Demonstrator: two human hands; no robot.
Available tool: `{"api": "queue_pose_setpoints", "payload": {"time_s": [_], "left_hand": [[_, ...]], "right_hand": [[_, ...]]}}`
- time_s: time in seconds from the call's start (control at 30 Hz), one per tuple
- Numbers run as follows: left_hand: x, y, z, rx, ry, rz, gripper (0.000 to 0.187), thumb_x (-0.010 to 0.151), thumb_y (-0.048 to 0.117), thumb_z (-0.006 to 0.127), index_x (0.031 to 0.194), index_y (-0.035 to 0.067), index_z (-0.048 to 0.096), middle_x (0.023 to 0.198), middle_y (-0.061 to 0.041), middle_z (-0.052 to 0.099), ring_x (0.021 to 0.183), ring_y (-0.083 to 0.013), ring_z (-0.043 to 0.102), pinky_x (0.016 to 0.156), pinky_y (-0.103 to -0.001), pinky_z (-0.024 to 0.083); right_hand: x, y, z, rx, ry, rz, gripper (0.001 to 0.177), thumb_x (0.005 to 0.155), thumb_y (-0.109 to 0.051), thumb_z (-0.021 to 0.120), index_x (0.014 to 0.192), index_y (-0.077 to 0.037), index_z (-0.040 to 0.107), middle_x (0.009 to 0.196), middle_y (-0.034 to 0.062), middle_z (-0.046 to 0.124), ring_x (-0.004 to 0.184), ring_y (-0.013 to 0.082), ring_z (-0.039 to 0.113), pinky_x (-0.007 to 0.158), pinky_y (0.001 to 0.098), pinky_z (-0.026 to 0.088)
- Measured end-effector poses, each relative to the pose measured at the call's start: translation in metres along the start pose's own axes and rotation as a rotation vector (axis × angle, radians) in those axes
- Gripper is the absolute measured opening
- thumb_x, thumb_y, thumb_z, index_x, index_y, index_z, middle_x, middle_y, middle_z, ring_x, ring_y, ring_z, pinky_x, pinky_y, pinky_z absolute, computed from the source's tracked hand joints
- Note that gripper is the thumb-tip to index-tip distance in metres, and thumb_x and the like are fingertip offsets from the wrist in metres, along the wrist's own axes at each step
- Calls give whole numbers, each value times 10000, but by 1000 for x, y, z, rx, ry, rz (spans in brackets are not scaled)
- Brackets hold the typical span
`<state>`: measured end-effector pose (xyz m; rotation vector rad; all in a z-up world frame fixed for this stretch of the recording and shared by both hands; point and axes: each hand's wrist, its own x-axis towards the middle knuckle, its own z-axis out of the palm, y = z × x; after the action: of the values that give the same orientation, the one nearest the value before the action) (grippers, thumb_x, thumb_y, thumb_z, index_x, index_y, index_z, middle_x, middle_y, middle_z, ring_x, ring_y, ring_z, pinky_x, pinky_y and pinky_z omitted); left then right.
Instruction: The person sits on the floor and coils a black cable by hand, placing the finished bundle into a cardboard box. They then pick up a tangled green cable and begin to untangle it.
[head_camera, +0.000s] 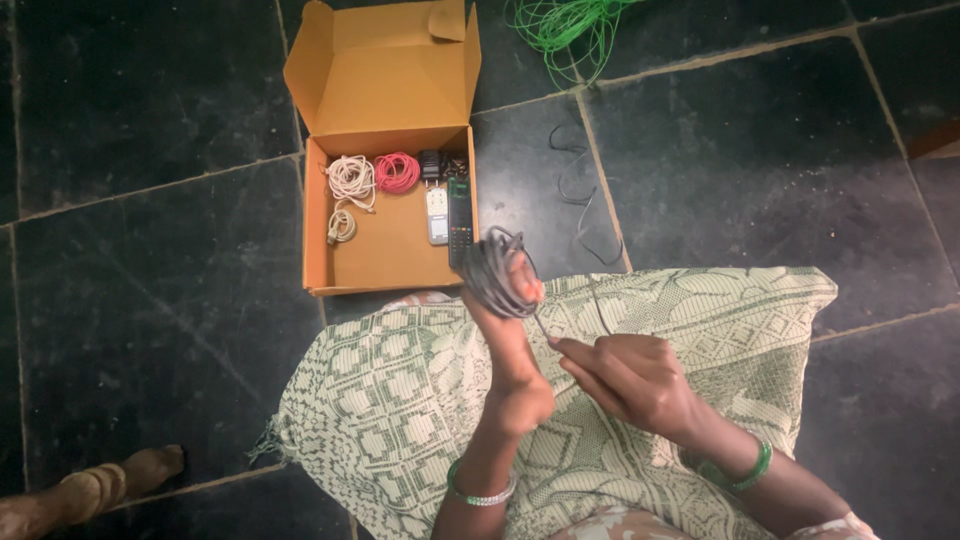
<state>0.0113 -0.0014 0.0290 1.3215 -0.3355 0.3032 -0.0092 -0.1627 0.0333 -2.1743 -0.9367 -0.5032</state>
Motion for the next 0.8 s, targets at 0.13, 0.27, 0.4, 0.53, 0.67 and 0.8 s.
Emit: {"api": "queue_pose_setpoints", "payload": {"time_s": [0.13, 0.27, 0.4, 0.53, 0.67, 0.8], "left_hand": [[-1, -28, -3, 274, -99, 252, 1426, 684, 1020, 343, 1479, -122, 34, 1462, -272, 330, 1345, -366, 430, 1166, -538, 375], [-7, -39, -9, 543, -174, 433, 1337, 695, 989, 280, 1464, -105, 267, 1366, -291, 449, 1256, -388, 535, 1145, -516, 432], [-6, -32, -8, 582, -237, 312, 1269, 742, 1019, 237, 1256, -120, 450, 1162, -265, 529, 1056, -392, 603, 940, -507, 517], [4, -36, -5, 588, -254, 242, 1086, 837, 942, 160, 1124, -49, 497, 944, -140, 503, 808, -281, 563, 673, -421, 466], [15, -59, -5, 581, -241, 68, 924, 939, 895, 148, 945, 30, 472, 839, -66, 474, 704, -207, 553, 627, -350, 434], [29, -108, -18, 422, -177, -165, 814, 921, 821, 269, 794, 74, 568, 647, -3, 507, 518, -145, 500, 448, -298, 367]], "right_hand": [[8, -5, -9, -17, 63, -88, 202, 890, -70, 786, 1034, 33, 688, 661, 16, 655, 517, 85, 593, 414, 288, 436], [15, -6, -17, -19, 127, -98, 161, 900, -59, 775, 983, 20, 663, 784, 46, 730, 568, 74, 642, 440, 259, 470], [11, 1, -17, -70, 155, -78, 152, 885, -62, 803, 935, 2, 675, 750, 21, 734, 522, 42, 616, 407, 238, 444], [9, 28, -9, -118, 193, -115, 181, 855, -144, 840, 911, -35, 707, 698, 9, 711, 505, 46, 587, 399, 217, 416], [15, 60, 1, -43, 174, -12, 203, 895, -221, 820, 911, -49, 713, 729, 13, 687, 571, 64, 602, 470, 218, 439], [18, 111, 24, 119, 109, 203, 179, 907, -214, 793, 956, -49, 746, 814, 33, 697, 630, 74, 586, 556, 227, 466]]}}
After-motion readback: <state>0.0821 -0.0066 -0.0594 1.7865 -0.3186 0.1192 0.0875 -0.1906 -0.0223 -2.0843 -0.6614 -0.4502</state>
